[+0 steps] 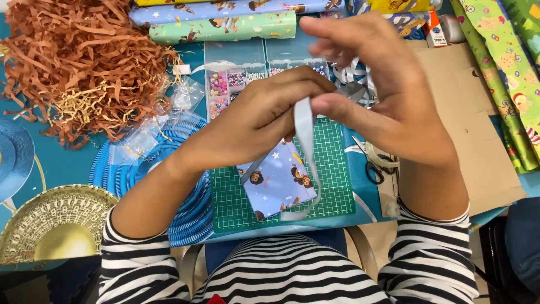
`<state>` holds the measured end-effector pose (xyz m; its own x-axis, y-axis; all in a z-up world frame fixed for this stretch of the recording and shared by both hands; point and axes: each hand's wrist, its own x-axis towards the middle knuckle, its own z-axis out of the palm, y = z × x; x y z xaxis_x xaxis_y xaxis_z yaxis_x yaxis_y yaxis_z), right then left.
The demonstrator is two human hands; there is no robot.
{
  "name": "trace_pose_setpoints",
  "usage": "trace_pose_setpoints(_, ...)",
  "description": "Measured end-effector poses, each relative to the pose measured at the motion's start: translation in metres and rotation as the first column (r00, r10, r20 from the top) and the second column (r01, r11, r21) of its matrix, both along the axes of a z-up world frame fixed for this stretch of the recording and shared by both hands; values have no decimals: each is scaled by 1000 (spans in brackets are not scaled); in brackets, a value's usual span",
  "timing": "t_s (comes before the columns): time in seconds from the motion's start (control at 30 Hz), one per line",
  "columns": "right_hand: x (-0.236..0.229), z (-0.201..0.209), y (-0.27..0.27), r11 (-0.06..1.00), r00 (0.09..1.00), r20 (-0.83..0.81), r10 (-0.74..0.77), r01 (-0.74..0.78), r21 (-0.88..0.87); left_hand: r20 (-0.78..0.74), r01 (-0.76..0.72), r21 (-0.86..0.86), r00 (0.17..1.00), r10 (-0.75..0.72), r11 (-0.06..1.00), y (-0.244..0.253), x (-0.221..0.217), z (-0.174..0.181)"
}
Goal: The person is tying a decorative silver ribbon around a small blue gift box on a craft table.
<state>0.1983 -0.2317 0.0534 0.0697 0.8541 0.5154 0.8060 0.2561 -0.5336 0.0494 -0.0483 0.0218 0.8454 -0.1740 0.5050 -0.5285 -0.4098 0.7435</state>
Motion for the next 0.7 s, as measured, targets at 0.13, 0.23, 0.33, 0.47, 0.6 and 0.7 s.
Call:
trace_pose_setpoints(0.13,2,-10,4,959,961,-275,22,-98,-265,49,33,-23,998,-32,999,4,-1,2)
trace_pose_setpoints(0.23,2,-20,-6,956,982,-142,-121,77,-282,23,75,-35,997,-74,997,9,-4,-3)
trace_pose_setpoints(0.33,-2,-25,-27,956,971,3,-240,237,-175,24,43,-18,999,-42,999,14,-17,-11)
trace_pose_setpoints(0.47,3,-36,-74,981,982,64,-180,184,-64,-48,-79,-61,996,76,995,45,-42,-45)
trace_pose_setpoints(0.6,1,-64,-120,985,993,-113,-28,8,-174,-345,-294,-303,920,183,906,84,-66,-96)
trace_pose_setpoints(0.7,-6,-91,-137,968,976,-218,-21,-35,-248,-500,-371,-460,859,110,807,105,-80,-131)
